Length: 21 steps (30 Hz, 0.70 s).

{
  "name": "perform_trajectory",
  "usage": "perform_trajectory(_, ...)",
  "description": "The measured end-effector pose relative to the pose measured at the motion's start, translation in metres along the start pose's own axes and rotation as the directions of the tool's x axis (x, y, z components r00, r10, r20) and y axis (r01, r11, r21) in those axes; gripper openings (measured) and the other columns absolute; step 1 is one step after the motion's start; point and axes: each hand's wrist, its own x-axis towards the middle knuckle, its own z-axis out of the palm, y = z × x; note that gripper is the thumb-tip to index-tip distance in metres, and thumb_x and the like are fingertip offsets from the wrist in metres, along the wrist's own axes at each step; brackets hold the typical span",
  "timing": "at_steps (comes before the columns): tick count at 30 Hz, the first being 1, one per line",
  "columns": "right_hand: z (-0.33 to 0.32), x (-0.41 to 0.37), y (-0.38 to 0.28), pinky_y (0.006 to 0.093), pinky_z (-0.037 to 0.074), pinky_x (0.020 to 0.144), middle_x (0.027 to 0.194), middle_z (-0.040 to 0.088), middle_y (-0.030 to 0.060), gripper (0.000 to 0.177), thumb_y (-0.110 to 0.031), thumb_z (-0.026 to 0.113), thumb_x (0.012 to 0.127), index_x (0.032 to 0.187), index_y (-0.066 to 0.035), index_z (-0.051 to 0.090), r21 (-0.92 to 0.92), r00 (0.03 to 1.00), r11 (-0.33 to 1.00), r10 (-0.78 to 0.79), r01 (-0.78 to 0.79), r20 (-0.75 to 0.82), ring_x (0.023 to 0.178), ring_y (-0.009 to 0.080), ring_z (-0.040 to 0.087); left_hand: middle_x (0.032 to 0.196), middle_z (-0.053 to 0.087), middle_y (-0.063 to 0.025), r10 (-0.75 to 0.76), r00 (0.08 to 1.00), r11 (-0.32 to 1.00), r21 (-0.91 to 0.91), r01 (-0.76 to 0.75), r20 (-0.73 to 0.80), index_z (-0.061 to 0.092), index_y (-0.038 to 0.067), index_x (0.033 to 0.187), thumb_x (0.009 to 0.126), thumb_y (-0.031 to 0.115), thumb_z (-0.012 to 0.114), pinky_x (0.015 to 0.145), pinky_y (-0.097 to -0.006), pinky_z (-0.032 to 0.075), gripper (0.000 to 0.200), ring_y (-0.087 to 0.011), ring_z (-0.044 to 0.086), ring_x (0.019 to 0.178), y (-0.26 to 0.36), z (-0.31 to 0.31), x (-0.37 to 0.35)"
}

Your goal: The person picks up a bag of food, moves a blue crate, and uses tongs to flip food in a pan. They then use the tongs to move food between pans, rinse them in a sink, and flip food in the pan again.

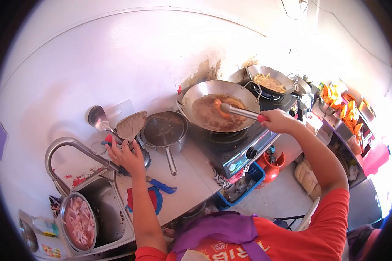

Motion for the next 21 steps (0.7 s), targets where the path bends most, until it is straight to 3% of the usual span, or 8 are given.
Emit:
perform_trajectory(1, -0.003, -0.002, 0.007, 0.0462, 0.05, 0.079, 0.094, 0.065, 0.0179, 0.028, -0.025, 0.06, 0.083, 0.103, -0.005, 0.059, 0.103, 1.0, 0.995, -0.014, 0.015, -0.009, 0.091, 0.0345, 0.063, 0.137, 0.042, -0.0177, 0.002, 1.0, 1.0, -0.006, -0.002, -0.002, 0.064, 0.006, 0.098, 0.085, 0.025, 0.064, 0.105, -0.0565, 0.023, 0.023, -0.0444, 0.027, 0.132, 0.001, -0.001, 0.0)
perform_trajectory(5, -0.012, -0.014, 0.01, 0.0471, 0.049, 0.08, 0.094, 0.065, 0.0178, 0.028, -0.027, 0.057, 0.085, 0.102, -0.005, 0.058, -0.137, 0.98, 0.989, 0.022, -0.05, -0.197, 0.093, 0.0356, 0.062, 0.137, 0.042, -0.0178, -0.005, 1.0, 1.0, -0.011, 0.005, -0.003, 0.064, 0.006, 0.098, 0.085, 0.024, 0.064, 0.104, -0.0567, 0.024, 0.022, -0.0445, 0.027, 0.132, 0.004, -0.003, 0.0)
perform_trajectory(11, -0.005, -0.016, -0.02, 0.0454, 0.049, 0.082, 0.095, 0.065, 0.0166, 0.03, -0.027, 0.059, 0.084, 0.103, -0.005, 0.06, -0.106, 0.999, 0.993, 0.052, -0.054, -0.016, 0.096, 0.0341, 0.062, 0.137, 0.042, -0.0175, 0.018, 1.0, 0.999, -0.035, -0.018, -0.015, 0.064, 0.006, 0.098, 0.085, 0.023, 0.065, 0.103, -0.0569, 0.024, 0.022, -0.0449, 0.027, 0.132, 0.003, -0.002, -0.002)
perform_trajectory(15, 0.017, 0.001, -0.017, 0.0442, 0.051, 0.082, 0.101, 0.065, 0.0151, 0.031, -0.027, 0.06, 0.084, 0.106, -0.005, 0.061, -0.225, 0.998, 0.974, 0.014, -0.027, -0.06, 0.096, 0.0325, 0.063, 0.137, 0.043, -0.0193, 0.005, 1.0, 1.0, -0.022, -0.005, 0.018, 0.064, 0.004, 0.1, 0.086, 0.026, 0.064, 0.107, -0.0544, 0.024, 0.026, -0.0442, 0.028, 0.132, 0.006, -0.006, 0.0)
perform_trajectory(18, 0.017, -0.002, -0.022, 0.0416, 0.052, 0.075, 0.101, 0.06, 0.0126, 0.041, -0.019, 0.06, 0.082, 0.121, -0.007, 0.053, -0.362, 0.995, 0.932, -0.031, -0.007, -0.099, 0.09, 0.0301, 0.063, 0.137, 0.043, -0.0187, 0.015, 1.0, 1.0, -0.02, -0.014, 0.018, 0.064, 0.004, 0.099, 0.087, 0.027, 0.064, 0.107, -0.0538, 0.024, 0.025, -0.0439, 0.028, 0.132, 0.005, -0.006, 0.0)
perform_trajectory(21, 0.027, -0.003, -0.015, 0.0378, 0.053, 0.067, 0.1, 0.058, 0.0096, 0.05, -0.009, 0.061, 0.078, 0.127, -0.005, 0.05, -0.589, 0.939, 0.806, -0.242, 0.054, -0.245, 0.085, 0.0252, 0.064, 0.137, 0.043, -0.0179, 0.021, 1.0, 1.0, -0.012, -0.021, 0.014, 0.064, 0.004, 0.098, 0.087, 0.028, 0.064, 0.107, -0.053, 0.024, 0.026, -0.0431, 0.029, 0.132, 0.002, -0.007, -0.001)
